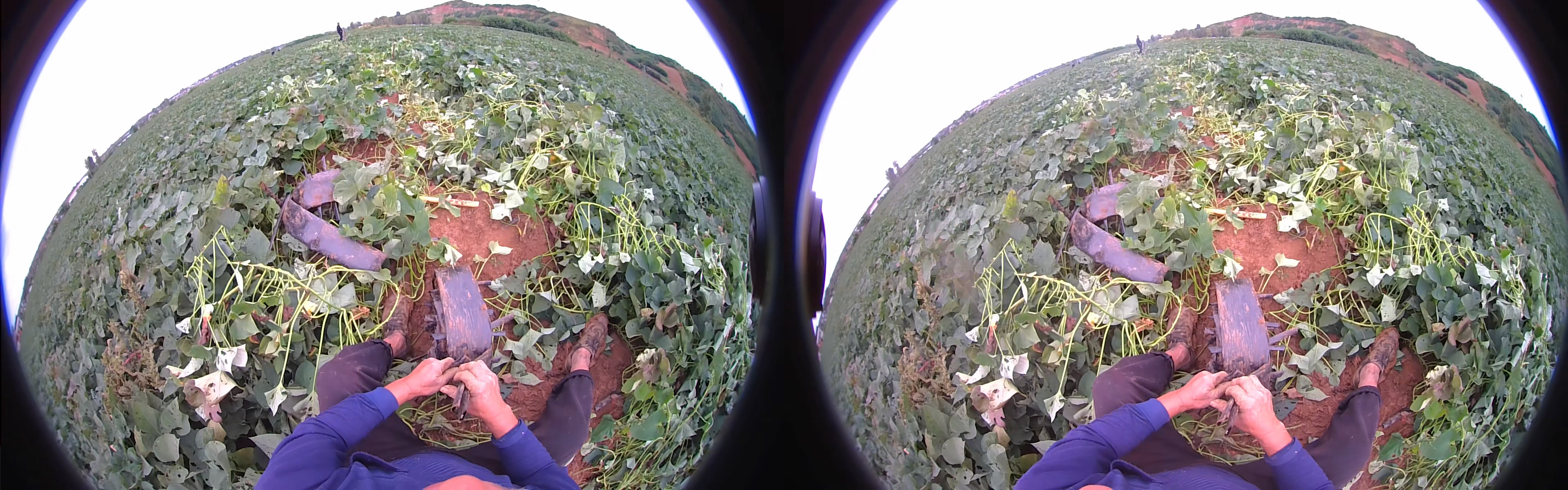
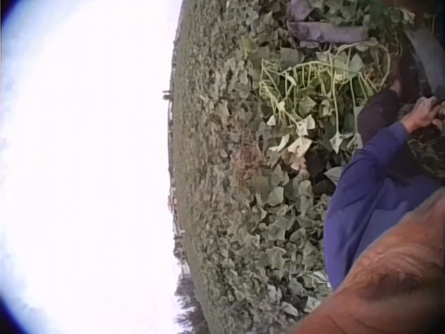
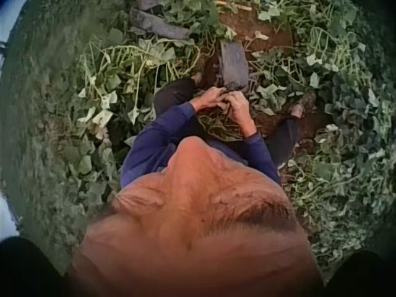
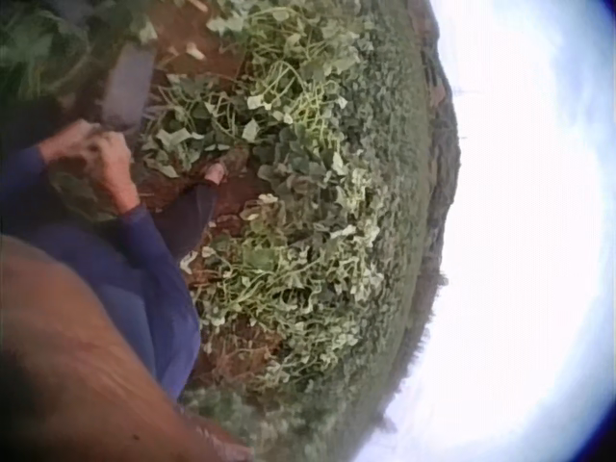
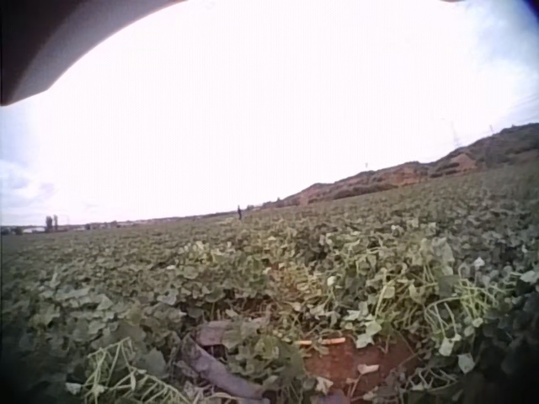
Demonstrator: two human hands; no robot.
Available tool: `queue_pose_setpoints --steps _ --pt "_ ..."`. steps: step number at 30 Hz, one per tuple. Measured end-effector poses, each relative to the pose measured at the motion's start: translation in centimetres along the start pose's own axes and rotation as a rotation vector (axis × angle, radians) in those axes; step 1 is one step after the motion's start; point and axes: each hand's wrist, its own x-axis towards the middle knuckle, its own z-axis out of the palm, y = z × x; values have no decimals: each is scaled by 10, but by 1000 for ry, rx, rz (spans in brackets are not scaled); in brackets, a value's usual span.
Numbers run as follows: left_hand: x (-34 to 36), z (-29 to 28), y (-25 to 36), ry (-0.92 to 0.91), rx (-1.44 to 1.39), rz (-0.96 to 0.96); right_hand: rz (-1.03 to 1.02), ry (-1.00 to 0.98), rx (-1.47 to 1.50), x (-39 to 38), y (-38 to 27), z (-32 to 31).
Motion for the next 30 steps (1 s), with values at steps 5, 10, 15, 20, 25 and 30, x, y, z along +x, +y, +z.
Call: queue_pose_setpoints --steps 5,10,15,20,25,30 --pt "-1 -3 -5 25 71 16 -14 49 11 0 1 3" --pt "-3 -5 -2 46 63 9 -2 45 -13 1 5 8" --pt "0 -1 9 20 9 -50 17 22 2 -4 7 4" --pt "-2 -1 1 45 22 20 21 19 16 2 1 2" --pt "0 -4 7 80 21 37 24 18 13 3 3 3" --pt "-1 -9 14 33 48 -13 25 11 -5 -1 5 4"
